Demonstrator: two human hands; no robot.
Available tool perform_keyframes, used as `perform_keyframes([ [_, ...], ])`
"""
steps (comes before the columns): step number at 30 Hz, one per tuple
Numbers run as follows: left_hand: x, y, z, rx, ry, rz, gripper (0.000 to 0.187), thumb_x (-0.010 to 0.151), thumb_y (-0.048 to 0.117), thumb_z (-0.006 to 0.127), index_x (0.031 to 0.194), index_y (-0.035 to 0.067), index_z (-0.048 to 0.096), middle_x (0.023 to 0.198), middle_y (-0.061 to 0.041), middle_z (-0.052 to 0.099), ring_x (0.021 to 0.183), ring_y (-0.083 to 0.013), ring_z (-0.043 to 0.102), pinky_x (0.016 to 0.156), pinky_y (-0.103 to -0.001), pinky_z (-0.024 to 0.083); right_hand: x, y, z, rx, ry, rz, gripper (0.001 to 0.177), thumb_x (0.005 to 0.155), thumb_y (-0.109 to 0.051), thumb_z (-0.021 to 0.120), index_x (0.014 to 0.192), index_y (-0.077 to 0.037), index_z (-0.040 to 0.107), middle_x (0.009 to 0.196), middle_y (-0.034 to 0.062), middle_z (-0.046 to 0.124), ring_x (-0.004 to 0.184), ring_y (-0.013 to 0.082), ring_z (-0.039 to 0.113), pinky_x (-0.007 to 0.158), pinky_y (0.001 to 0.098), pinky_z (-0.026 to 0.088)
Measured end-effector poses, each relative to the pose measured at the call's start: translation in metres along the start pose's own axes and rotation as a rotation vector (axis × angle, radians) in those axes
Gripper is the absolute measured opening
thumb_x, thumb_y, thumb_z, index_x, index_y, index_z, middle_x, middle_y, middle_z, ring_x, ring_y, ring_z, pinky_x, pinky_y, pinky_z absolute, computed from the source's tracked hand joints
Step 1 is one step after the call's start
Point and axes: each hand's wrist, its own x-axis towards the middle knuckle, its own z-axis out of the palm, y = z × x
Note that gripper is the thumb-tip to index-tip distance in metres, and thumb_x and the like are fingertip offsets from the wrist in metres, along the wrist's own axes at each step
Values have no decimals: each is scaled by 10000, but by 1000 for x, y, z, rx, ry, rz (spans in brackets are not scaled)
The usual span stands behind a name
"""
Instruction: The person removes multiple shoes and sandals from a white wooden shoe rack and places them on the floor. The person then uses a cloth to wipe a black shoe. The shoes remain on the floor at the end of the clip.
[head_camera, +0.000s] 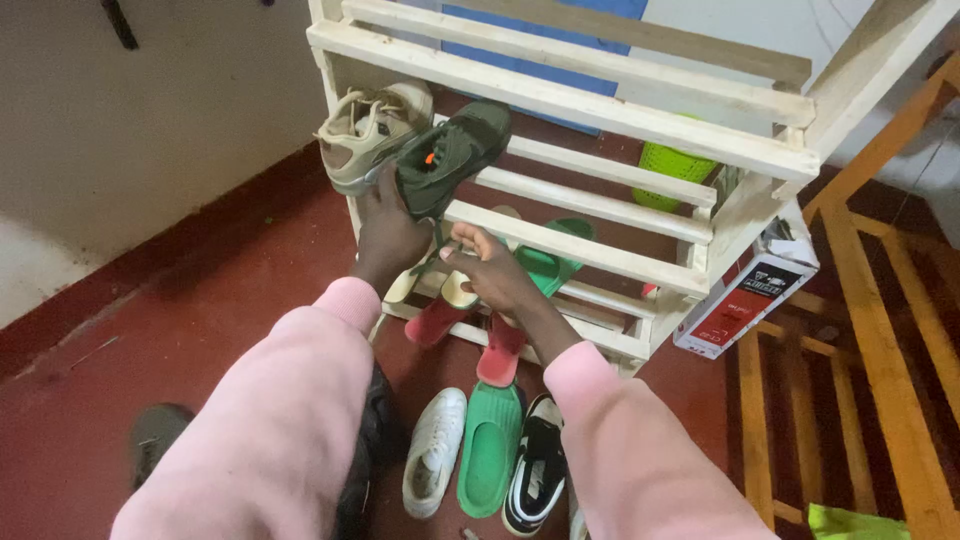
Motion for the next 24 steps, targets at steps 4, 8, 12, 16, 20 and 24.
perform_keyframes([
  [4,7,-7,7,243,27,212,993,752,233,782,1570,69,243,1354,-360,520,1350,-533,384,1148,-549,270,-3,-1,-1,30,17,-43,729,915,-404,650,1531,-95,411,1546,89,507,1319,194,556,924,361,524],
  [8,9,10,0,366,-153,27,842,834,272,705,1575,161,321,1313,-330,585,1279,-489,521,1146,-508,335,-9,-1,-3,32,23,-35,710,924,-393,654,1522,-88,422,1531,84,521,1307,173,565,917,349,528],
  [12,14,21,-10,434,-26,127,926,748,275,770,1543,129,320,1201,-381,587,1149,-529,544,1017,-518,380,-19,-1,-9,29,23,-10,699,921,-373,653,1521,-102,418,1532,63,521,1308,159,557,922,345,520],
  [16,18,24,-18,308,-82,103,674,866,377,713,1442,128,468,1131,-247,705,1030,-445,674,910,-497,509,-33,7,-20,110,-1,4,701,929,-374,645,1527,-93,409,1553,57,501,1310,185,557,970,389,505],
  [20,20,33,-21,333,-121,76,598,912,475,723,1328,75,563,1073,-223,728,1013,-402,692,903,-486,519,-43,8,-24,184,-42,45,715,925,-388,635,1534,-113,383,1554,52,489,1338,174,518,1014,434,478],
  [24,24,25,-19,341,-47,205,575,855,327,735,1320,39,561,1029,-248,714,962,-423,688,856,-513,509,-48,1,-18,164,-41,64,724,915,-393,637,1536,-126,378,1548,33,492,1352,152,505,1024,436,470],
])
